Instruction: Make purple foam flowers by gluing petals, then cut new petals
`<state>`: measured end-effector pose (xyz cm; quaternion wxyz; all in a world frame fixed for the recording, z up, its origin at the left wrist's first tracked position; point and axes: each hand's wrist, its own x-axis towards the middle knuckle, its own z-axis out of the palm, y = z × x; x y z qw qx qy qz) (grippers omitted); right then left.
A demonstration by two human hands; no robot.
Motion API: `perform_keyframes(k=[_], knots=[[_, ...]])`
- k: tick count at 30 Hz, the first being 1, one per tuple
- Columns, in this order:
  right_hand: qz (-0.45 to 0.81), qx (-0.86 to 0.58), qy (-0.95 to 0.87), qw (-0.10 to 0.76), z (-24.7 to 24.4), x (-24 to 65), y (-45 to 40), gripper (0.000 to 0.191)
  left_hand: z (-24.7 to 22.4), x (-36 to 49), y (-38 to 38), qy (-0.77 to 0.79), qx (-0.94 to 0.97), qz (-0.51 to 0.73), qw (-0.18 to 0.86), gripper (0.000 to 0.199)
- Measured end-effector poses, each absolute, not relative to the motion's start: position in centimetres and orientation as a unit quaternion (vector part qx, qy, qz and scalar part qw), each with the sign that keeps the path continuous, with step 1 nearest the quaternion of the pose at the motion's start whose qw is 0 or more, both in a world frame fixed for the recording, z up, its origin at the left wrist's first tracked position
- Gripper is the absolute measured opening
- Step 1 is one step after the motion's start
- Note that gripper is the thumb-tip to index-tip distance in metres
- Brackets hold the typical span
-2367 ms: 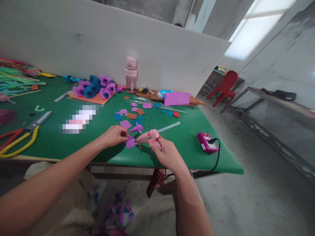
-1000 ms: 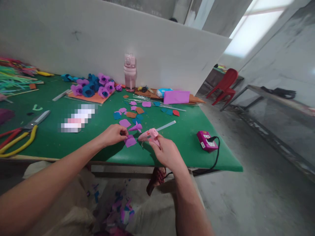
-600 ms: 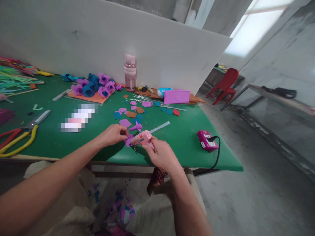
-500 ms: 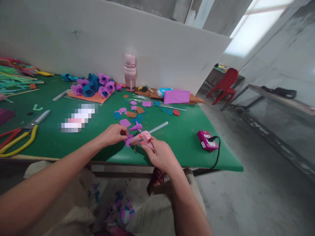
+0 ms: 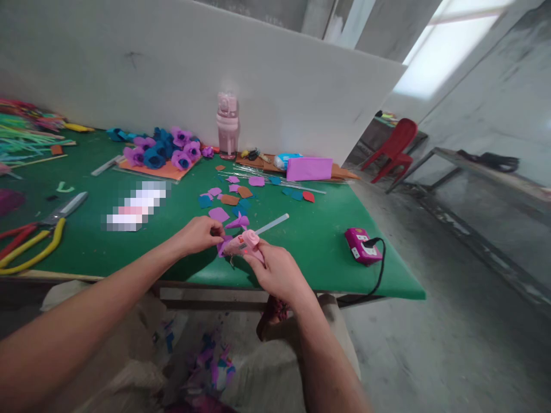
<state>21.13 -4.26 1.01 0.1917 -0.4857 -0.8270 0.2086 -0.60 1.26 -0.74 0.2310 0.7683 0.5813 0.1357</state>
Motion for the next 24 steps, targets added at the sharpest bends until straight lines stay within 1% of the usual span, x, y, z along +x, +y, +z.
perform_keyframes(k=[10,24], knots=[[0.221,-0.488,-0.816,0.217,1.12,20.73,-4.52,0.027,-0.83,-0.60,1.26,0.580,0.768,0.144,0.230,0.011],[0.218,-0.478,-0.825,0.209,1.18,20.66,-4.59,0.028,-0.82,-0.57,1.21,0.581,0.765,0.151,0.234,0.010]])
